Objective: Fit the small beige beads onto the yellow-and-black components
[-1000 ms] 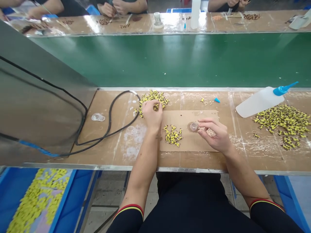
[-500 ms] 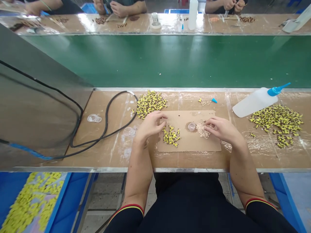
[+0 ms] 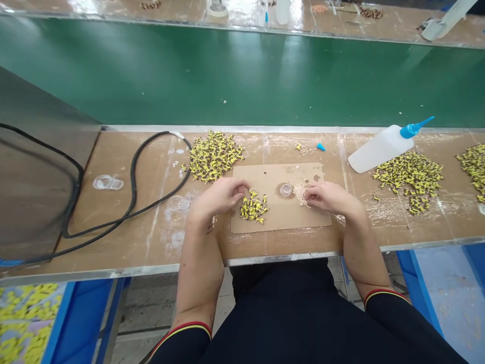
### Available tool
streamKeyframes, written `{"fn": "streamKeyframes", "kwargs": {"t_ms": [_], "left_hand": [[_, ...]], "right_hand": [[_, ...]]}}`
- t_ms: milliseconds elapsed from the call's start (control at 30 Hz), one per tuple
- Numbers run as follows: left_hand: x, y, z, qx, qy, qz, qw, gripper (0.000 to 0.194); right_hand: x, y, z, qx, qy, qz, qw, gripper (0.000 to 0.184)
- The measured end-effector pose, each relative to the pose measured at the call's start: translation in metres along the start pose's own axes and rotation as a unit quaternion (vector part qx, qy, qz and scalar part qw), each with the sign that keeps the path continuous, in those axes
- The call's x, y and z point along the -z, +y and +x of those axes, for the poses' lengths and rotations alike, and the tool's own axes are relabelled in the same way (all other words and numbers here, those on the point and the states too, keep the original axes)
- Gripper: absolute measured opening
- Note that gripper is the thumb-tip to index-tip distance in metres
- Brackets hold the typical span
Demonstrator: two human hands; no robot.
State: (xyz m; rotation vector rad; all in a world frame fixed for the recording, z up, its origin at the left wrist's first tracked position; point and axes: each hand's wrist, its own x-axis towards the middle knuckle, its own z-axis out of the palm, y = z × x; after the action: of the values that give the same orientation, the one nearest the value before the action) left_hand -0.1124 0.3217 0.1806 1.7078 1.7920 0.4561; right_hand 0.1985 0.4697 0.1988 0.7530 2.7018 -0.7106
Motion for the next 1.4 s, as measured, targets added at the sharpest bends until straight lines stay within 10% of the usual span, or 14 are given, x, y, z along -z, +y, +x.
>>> {"fn": "streamKeyframes", "kwargs": {"t_ms": [433, 667, 1000, 1400], "left_hand": [[-0.010, 0.028, 0.004, -0.128, 0.255, -0.184, 0.941, 0.009], [-0.025, 0.039, 0.008, -0.171, 0.228, -0.312, 0.906, 0.014], [-0.047, 0.068, 0.009, -0.229, 0.158, -0.344, 0.897, 0.013], [-0.056, 0.091, 0.005, -0.232, 0.104, -0.343, 0.904, 0.034]], "right_hand": [[0.002, 0.015, 0.000, 0.108, 0.078, 0.055, 0.990, 0.019], [0.007, 0.012, -0.007, 0.155, 0.140, 0.137, 0.968, 0.019], [-0.003, -0.021, -0.003, 0.279, 0.323, 0.392, 0.815, 0.006], [-0.015, -0.038, 0.005, 0.255, 0.350, 0.328, 0.840, 0.012]]}}
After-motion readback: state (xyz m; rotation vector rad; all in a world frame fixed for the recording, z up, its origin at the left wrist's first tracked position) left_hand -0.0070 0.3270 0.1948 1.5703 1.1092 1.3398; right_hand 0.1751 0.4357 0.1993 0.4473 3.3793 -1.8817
